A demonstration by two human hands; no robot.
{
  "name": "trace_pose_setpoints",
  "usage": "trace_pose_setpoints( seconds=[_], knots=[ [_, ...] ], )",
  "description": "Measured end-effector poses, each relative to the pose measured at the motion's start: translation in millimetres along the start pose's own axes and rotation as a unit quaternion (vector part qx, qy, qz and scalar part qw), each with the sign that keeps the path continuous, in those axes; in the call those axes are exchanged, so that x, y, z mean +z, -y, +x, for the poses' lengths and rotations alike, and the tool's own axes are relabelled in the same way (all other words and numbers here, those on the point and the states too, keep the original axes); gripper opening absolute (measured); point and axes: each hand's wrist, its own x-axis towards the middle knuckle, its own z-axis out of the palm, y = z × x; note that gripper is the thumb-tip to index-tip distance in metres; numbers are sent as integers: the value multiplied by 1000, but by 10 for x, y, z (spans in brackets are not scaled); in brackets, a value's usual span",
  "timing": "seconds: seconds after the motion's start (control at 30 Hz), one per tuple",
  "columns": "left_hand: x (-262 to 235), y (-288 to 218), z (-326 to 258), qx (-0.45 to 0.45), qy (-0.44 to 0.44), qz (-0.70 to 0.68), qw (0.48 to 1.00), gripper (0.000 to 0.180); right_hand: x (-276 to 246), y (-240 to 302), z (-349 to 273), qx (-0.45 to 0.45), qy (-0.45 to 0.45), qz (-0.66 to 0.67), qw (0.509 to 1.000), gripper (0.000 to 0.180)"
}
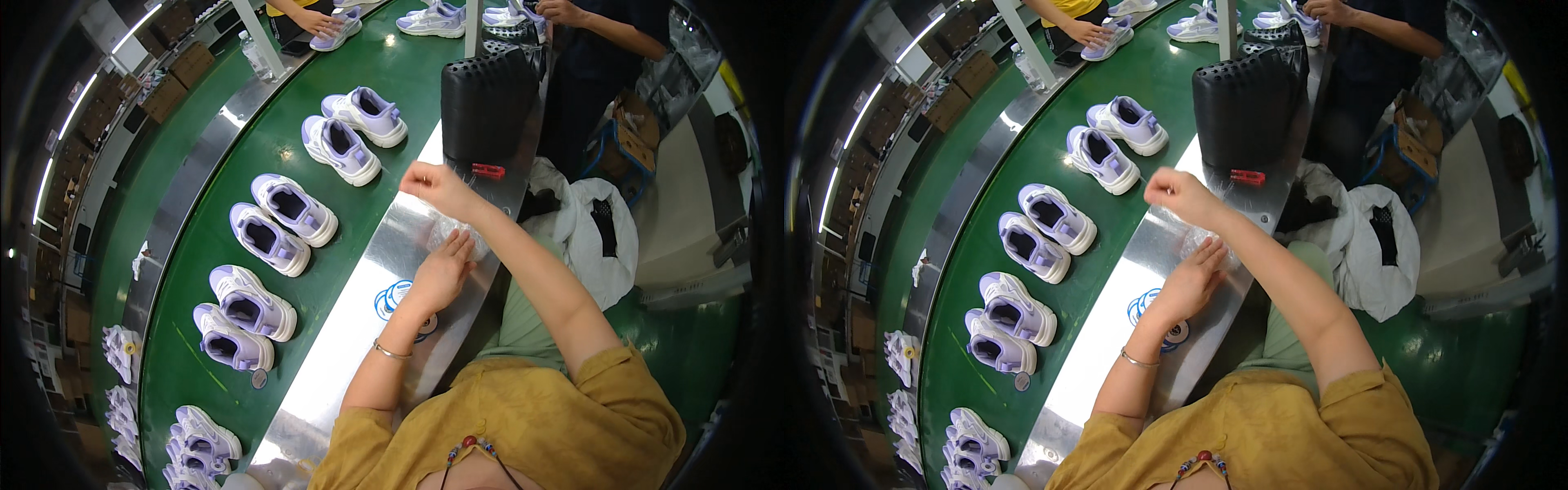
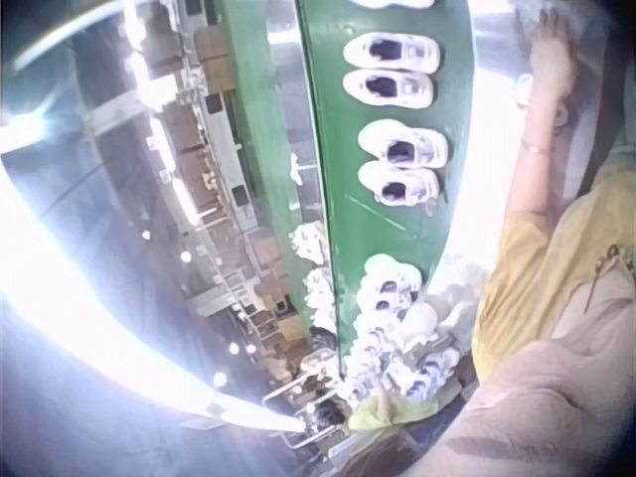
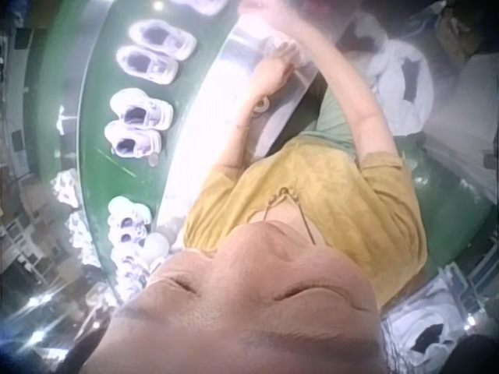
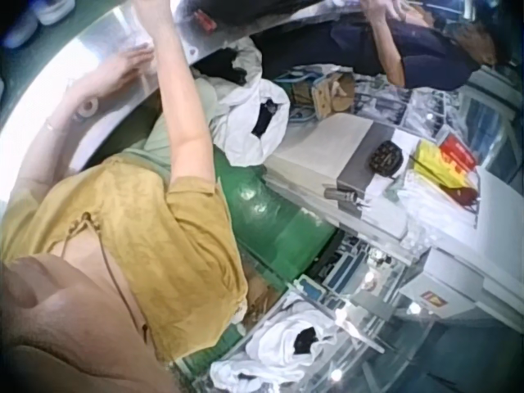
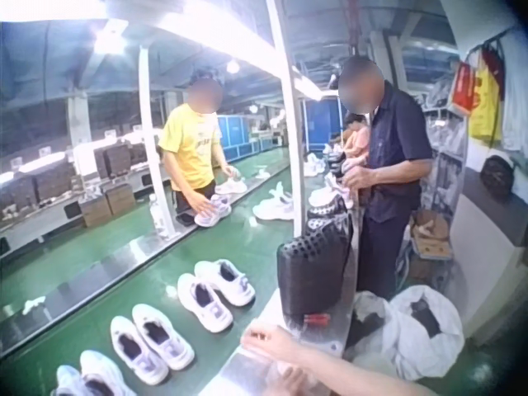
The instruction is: The person attaches tags to shoes on a conveyor belt by threading plastic fasteners through the shoe loops and securing the circular tags by hand.
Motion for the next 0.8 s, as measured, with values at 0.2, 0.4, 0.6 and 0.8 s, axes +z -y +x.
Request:
trace_pose_setpoints(
  seconds=[0.2, 0.4, 0.6, 0.8],
  knots=[
    [-55, 154, 116, 9, -27, -47, 999, 35, -190, 54, 157, -49, -138, 334, 931, 12],
    [-537, 274, 172, -170, -132, -85, 973, 21, -540, -85, -17, 23, -148, 546, 824, 9],
    [-705, 637, 138, -270, -218, 46, 937, 21, -697, 185, 38, -5, -68, 560, 826, 10],
    [-627, 983, 528, -269, -193, 117, 936, 22, -910, 342, 123, -7, -44, 530, 847, 11]
  ],
)
